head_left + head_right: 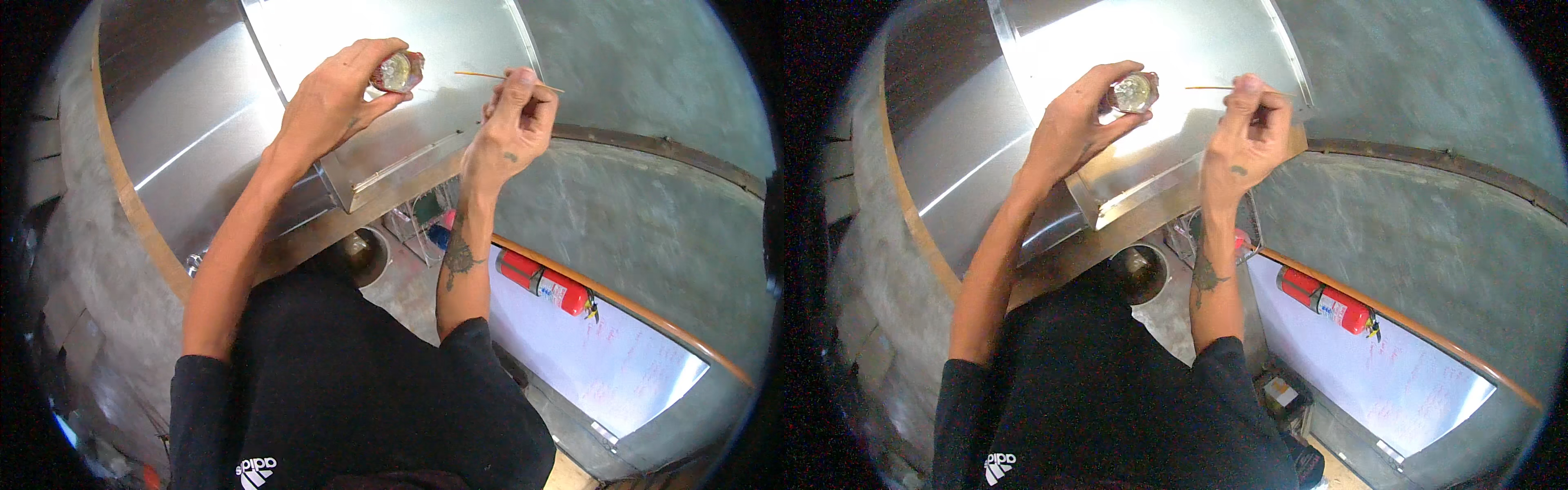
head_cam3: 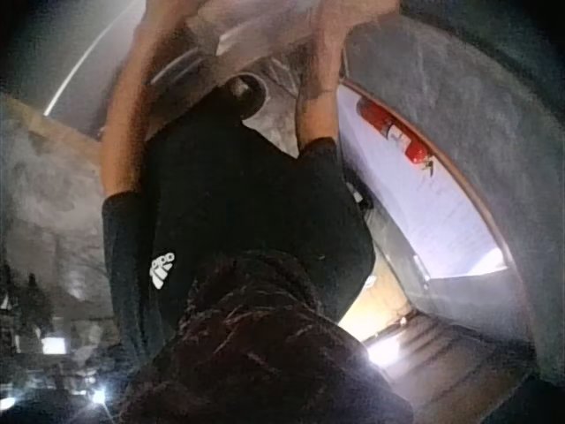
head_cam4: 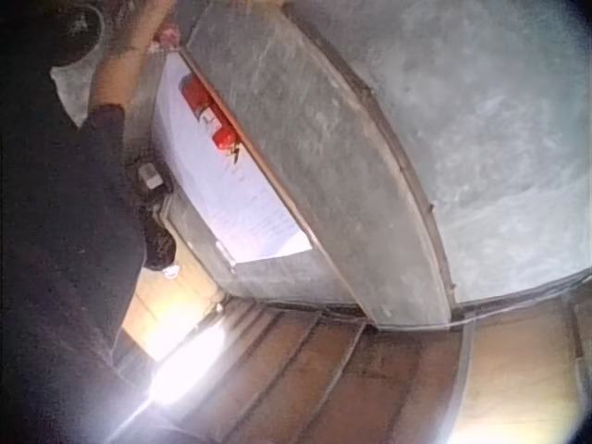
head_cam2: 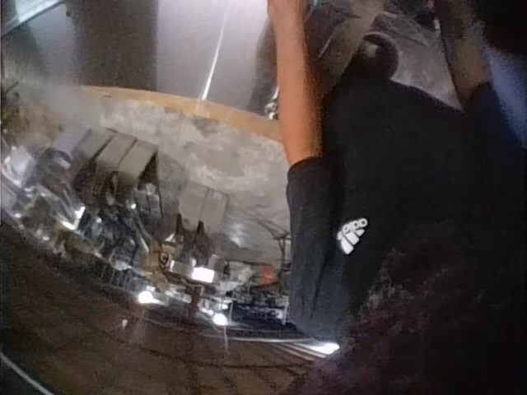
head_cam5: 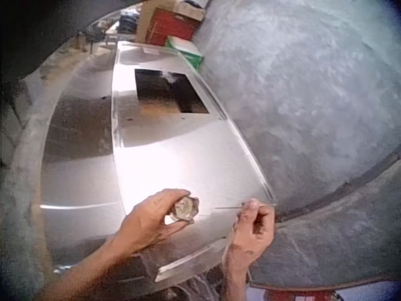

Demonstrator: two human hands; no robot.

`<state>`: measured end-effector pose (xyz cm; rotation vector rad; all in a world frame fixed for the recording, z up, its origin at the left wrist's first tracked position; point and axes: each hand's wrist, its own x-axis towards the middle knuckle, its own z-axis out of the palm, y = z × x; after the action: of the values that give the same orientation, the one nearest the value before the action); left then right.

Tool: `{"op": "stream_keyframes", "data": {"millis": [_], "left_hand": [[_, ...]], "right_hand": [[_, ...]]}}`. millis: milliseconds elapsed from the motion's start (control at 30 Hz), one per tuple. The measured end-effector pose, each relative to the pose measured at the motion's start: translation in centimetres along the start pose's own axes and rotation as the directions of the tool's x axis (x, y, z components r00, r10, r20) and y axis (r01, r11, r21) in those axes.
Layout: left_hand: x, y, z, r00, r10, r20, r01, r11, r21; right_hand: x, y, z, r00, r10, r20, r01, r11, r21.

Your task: The person applies a substance from a small container to the edges of a stainless steel surface using a stick, then wipes the surface with a cloth. The person dips the cloth into a bucket of water, wrings it out, and continues wiping the metal surface.

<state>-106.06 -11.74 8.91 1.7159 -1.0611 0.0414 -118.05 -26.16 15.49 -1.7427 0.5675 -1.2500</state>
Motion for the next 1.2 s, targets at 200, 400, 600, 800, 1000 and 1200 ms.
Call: {"op": "stream_keyframes", "data": {"millis": [200, 400, 600, 800, 1000, 1200], "left_hand": [[0.4, 0.2, 0.1, 1.000, -0.023, 0.004, 0.023, 1.000, -0.017], [0.1, -0.2, 0.3, 1.000, -0.006, -0.001, 0.006, 1.000, -0.019], [0.0, -0.3, 0.1, 1.000, 0.003, 0.002, -0.003, 1.000, -0.015], [-0.1, -0.4, 0.2, 1.000, 0.001, 0.001, -0.001, 1.000, -0.022], [-0.3, -0.5, 0.2, 1.000, -0.003, -0.004, 0.003, 1.000, -0.018], [-0.2, -0.4, 0.1, 0.999, -0.029, 0.029, 0.029, 1.000, -0.009]], "right_hand": [[3.5, 3.7, -5.4, 0.996, 0.082, -0.025, -0.084, 0.990, -0.114], [3.4, 7.9, -9.0, 0.988, 0.075, 0.133, -0.004, 0.884, -0.467], [2.4, 7.0, -8.4, 0.968, 0.175, 0.179, -0.051, 0.839, -0.542], [2.2, 6.7, -8.5, 0.964, 0.174, 0.200, -0.028, 0.817, -0.575], [2.0, 7.4, -8.6, 0.964, 0.158, 0.214, -0.007, 0.820, -0.573], [2.1, 7.7, -8.8, 0.964, 0.148, 0.221, 0.007, 0.817, -0.577]]}}
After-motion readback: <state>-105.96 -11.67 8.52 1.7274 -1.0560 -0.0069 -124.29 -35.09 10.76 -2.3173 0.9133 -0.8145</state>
